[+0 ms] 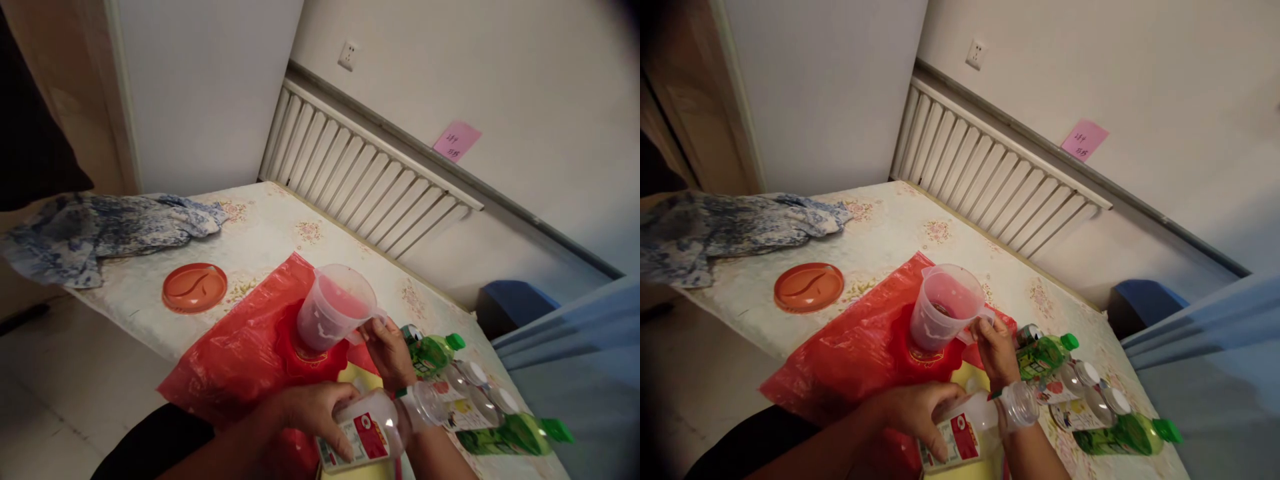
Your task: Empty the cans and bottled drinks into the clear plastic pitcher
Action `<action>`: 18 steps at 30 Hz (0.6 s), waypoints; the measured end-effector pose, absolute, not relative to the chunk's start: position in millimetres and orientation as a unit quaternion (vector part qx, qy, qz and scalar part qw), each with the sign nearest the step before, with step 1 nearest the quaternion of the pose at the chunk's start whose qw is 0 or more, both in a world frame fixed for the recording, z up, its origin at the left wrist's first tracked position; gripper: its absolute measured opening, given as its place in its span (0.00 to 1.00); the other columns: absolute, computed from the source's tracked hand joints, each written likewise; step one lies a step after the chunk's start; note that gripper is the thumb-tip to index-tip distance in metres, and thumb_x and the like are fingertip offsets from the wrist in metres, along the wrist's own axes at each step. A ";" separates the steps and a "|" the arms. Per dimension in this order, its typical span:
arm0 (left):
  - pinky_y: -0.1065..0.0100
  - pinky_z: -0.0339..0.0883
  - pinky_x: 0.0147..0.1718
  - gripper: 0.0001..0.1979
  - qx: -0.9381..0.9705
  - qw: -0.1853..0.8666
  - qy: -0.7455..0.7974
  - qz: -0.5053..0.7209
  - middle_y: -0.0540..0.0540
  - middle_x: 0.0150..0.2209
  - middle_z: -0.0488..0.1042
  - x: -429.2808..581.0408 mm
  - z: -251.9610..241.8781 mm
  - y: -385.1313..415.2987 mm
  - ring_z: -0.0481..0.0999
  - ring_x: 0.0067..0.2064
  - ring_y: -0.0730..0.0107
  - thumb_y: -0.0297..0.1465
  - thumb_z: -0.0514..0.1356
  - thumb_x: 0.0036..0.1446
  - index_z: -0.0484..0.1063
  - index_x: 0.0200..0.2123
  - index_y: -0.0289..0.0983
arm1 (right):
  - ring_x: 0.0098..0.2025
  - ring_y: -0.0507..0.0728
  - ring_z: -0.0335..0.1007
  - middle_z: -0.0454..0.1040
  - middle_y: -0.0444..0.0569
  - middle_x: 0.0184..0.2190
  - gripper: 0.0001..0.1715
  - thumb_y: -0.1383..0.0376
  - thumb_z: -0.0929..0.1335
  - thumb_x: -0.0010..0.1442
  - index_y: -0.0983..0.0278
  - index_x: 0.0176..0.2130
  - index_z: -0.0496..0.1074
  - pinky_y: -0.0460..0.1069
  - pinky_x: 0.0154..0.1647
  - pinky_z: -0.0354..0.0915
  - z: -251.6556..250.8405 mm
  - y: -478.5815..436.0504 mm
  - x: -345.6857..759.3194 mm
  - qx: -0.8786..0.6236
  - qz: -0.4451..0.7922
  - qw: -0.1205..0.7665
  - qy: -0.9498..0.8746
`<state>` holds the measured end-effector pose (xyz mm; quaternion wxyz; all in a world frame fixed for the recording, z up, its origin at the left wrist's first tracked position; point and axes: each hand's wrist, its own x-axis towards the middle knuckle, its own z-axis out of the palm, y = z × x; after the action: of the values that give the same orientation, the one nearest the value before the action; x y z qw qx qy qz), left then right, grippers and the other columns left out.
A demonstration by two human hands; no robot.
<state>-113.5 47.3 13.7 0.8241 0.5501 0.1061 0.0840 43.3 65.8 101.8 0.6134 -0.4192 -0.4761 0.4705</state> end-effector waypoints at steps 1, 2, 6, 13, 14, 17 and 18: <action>0.70 0.65 0.32 0.39 0.550 0.824 0.112 0.080 0.53 0.34 0.73 -114.3 15.1 47.3 0.72 0.35 0.68 0.29 0.79 0.18 0.68 0.40 0.40 | 0.24 0.50 0.52 0.56 0.37 0.19 0.21 0.56 0.75 0.53 0.62 0.22 0.64 0.48 0.30 0.54 105.0 66.4 43.1 -0.417 0.471 0.616 -0.474; 0.71 0.64 0.31 0.39 0.549 0.824 0.115 0.077 0.53 0.34 0.73 -115.0 16.5 47.5 0.72 0.34 0.69 0.29 0.78 0.18 0.68 0.40 0.40 | 0.24 0.50 0.51 0.56 0.37 0.19 0.21 0.56 0.75 0.53 0.62 0.22 0.64 0.48 0.30 0.54 108.7 66.9 43.3 -0.416 0.470 0.620 -0.471; 0.71 0.65 0.30 0.38 0.551 0.824 0.111 0.077 0.54 0.33 0.73 -116.4 20.8 48.6 0.71 0.33 0.70 0.29 0.79 0.19 0.69 0.39 0.40 | 0.24 0.50 0.51 0.55 0.38 0.19 0.22 0.58 0.75 0.53 0.62 0.20 0.62 0.48 0.30 0.54 131.0 66.9 47.1 -0.409 0.456 0.645 -0.457; 0.71 0.64 0.32 0.36 0.566 0.814 0.075 0.110 0.54 0.35 0.73 -114.2 18.6 53.0 0.71 0.34 0.70 0.30 0.78 0.23 0.69 0.40 0.40 | 0.23 0.49 0.50 0.54 0.37 0.18 0.22 0.59 0.75 0.54 0.63 0.20 0.63 0.47 0.29 0.56 177.8 60.6 58.6 -0.404 0.402 0.666 -0.482; 0.70 0.64 0.33 0.36 0.556 0.820 0.066 0.118 0.53 0.36 0.73 -114.7 18.6 54.0 0.72 0.34 0.70 0.30 0.78 0.24 0.69 0.40 0.39 | 0.23 0.49 0.50 0.54 0.37 0.18 0.22 0.59 0.75 0.54 0.63 0.19 0.62 0.47 0.29 0.57 182.9 59.8 60.5 -0.407 0.389 0.669 -0.485; 0.69 0.65 0.37 0.35 0.533 0.832 0.037 0.151 0.52 0.38 0.73 -118.6 20.1 58.2 0.73 0.39 0.67 0.32 0.77 0.28 0.68 0.42 0.39 | 0.22 0.48 0.50 0.53 0.37 0.17 0.25 0.58 0.76 0.50 0.63 0.18 0.60 0.47 0.29 0.58 195.6 57.8 67.4 -0.424 0.349 0.678 -0.489; 0.68 0.65 0.38 0.35 0.531 0.831 0.034 0.163 0.51 0.40 0.73 -120.7 21.3 60.0 0.73 0.40 0.66 0.33 0.77 0.29 0.68 0.43 0.39 | 0.21 0.48 0.49 0.53 0.36 0.17 0.26 0.57 0.77 0.49 0.63 0.17 0.60 0.48 0.28 0.57 199.1 57.1 70.4 -0.431 0.336 0.679 -0.491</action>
<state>-120.7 60.0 21.3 0.8306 0.5314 0.0336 0.1630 70.4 57.1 199.1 0.6789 -0.4306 -0.4907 0.3360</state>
